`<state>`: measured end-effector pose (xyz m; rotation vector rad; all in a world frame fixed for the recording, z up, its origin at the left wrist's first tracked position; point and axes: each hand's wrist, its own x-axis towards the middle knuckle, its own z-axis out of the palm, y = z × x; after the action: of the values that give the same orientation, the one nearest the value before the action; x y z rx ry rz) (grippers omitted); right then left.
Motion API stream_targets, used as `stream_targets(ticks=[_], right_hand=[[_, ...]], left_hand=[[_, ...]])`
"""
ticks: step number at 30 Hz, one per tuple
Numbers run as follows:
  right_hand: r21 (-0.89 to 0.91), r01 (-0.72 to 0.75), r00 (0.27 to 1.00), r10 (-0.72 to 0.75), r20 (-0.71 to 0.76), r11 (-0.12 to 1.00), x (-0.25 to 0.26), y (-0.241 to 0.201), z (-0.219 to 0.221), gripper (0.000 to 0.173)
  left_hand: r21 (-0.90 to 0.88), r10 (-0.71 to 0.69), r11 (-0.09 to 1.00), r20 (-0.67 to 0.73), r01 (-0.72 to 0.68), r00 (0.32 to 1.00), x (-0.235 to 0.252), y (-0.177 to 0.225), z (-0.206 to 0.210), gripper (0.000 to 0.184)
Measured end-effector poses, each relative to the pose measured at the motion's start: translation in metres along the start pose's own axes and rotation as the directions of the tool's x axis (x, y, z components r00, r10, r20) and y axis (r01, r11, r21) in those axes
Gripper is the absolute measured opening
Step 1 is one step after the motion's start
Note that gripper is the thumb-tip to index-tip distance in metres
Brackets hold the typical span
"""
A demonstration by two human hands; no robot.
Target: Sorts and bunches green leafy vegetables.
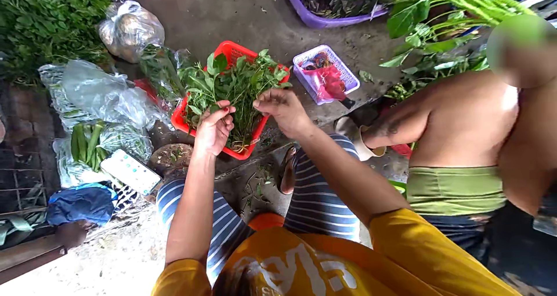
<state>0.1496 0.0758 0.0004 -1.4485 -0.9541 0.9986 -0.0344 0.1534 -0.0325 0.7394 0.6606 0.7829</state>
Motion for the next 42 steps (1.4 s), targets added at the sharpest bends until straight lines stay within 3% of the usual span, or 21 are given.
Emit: stream_targets(ticks=[2,8,12,16,19,23,26,34,38,42], right_hand=[[-0.035,0.087,0.995,-0.085,0.042,0.996,-0.007,0.017,0.009,0.009],[-0.319,0.225,0.948,-0.131,0.290,0.921,-0.027,0.037,0.031,0.014],[-0.446,0.390,0.903,-0.240,0.357,0.806,-0.024,0.042,0.024,0.009],[-0.482,0.357,0.879,-0.114,0.463,0.800,-0.022,0.036,0.013,0.024],[-0.513,0.170,0.947,0.004,0.320,0.841,-0.017,0.038,-0.003,0.041],[-0.433,-0.058,0.979,0.136,0.152,0.900,-0.005,0.027,-0.024,0.042],[-0.434,-0.041,0.975,0.130,0.179,0.900,-0.004,0.020,-0.025,0.038],[-0.415,-0.108,0.980,0.168,0.111,0.903,-0.012,0.004,-0.017,0.026],[-0.374,-0.110,0.988,0.144,0.062,0.921,-0.012,0.007,-0.028,0.023],[-0.470,-0.067,0.998,0.058,-0.034,0.880,-0.010,0.021,-0.036,0.024]], left_hand=[[0.075,-0.065,0.995,-0.028,0.067,0.997,0.001,-0.004,0.003,0.021],[0.287,-0.226,0.925,-0.110,0.248,0.968,0.008,-0.014,0.004,0.021],[0.255,-0.273,0.922,-0.107,0.292,0.956,0.013,-0.023,0.008,0.017],[0.296,-0.308,0.897,-0.112,0.328,0.945,0.019,-0.023,0.012,0.022],[0.335,-0.267,0.894,-0.134,0.297,0.954,0.015,-0.022,0.023,0.023],[0.362,-0.229,0.898,-0.095,0.248,0.969,0.005,-0.014,0.042,0.025],[0.430,-0.212,0.883,0.011,0.187,0.977,-0.002,-0.016,0.050,0.022],[0.373,-0.190,0.910,-0.016,0.183,0.982,-0.013,-0.015,0.052,0.017],[0.208,-0.112,0.974,0.114,0.086,0.987,-0.018,-0.003,0.035,0.023],[0.045,0.001,0.999,0.225,-0.012,0.974,-0.020,0.009,0.018,0.020]])
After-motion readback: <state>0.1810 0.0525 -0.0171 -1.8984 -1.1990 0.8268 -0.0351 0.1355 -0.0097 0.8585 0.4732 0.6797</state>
